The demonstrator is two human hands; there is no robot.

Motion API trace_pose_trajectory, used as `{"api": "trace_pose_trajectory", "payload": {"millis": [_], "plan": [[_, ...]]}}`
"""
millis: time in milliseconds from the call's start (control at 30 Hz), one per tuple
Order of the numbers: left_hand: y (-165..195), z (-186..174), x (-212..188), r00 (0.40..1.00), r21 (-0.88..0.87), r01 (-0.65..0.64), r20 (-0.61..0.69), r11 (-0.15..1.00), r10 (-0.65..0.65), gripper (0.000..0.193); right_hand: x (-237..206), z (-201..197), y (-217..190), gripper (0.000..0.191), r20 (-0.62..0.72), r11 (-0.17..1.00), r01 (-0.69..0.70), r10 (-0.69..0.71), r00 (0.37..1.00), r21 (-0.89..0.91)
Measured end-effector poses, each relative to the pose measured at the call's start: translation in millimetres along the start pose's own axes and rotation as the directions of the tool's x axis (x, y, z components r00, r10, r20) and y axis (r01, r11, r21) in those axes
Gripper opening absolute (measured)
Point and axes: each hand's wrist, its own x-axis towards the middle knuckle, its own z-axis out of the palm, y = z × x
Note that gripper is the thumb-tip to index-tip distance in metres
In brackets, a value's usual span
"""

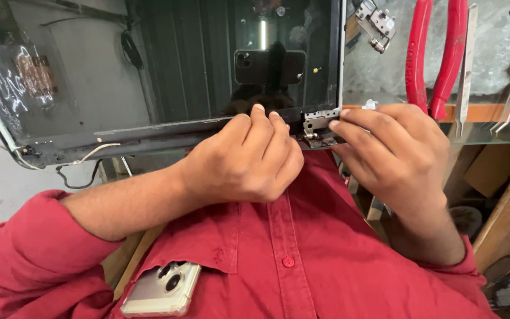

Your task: The person cleans a metal hinge with a red cloth, then uses a screwdriver to adjust and install the hinge onto a flat-screen TV frame. The person aligns the hinge and secures it with screws.

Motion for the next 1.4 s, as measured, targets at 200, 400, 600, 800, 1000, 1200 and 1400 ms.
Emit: {"api": "trace_pose_trajectory", "payload": {"millis": [200, 400, 600, 800, 1000, 1200, 1400], "plan": [[0.4, -7.8, 1.1, 0.991, -0.058, 0.130, 0.037, 0.990, -0.128, 0.015, 8.4, 0.2, -0.2, 0.016, 0.002, 0.995, 0.048, -0.048, 0.999, -0.085], [-3.8, -3.9, 0.1, 0.999, 0.030, 0.011, 0.034, 0.999, -0.012, 0.013, 11.6, -1.2, 1.1, 0.013, 0.007, 0.977, 0.115, -0.116, 0.993, -0.177], [-6.0, -0.5, -1.2, 1.000, -0.006, -0.018, 0.022, 1.000, 0.018, 0.020, 12.8, -0.3, 1.7, 0.012, 0.016, 0.971, 0.124, -0.123, 0.992, -0.205], [-9.2, 0.2, 2.2, 0.999, 0.001, -0.024, 0.027, 1.000, 0.023, 0.021, 16.6, 1.1, 2.5, 0.011, 0.020, 0.975, 0.120, -0.118, 0.993, -0.186], [-2.0, -3.4, 1.9, 0.977, -0.192, 0.192, -0.051, 0.962, -0.205, 0.012, 19.6, 0.7, 2.6, 0.011, 0.003, 0.976, 0.128, -0.130, 0.992, -0.174], [17.6, 11.1, -5.5, 0.896, -0.505, 0.373, -0.021, 0.778, -0.443, 0.016, 16.1, 6.1, 1.9, 0.010, -0.033, 0.978, 0.120, -0.128, 0.991, -0.169], [27.2, 27.1, -11.3, 0.876, -0.517, 0.374, -0.077, 0.770, -0.477, 0.015, 7.1, 8.9, 4.2, 0.010, -0.030, 0.976, 0.123, -0.130, 0.991, -0.178]]}}
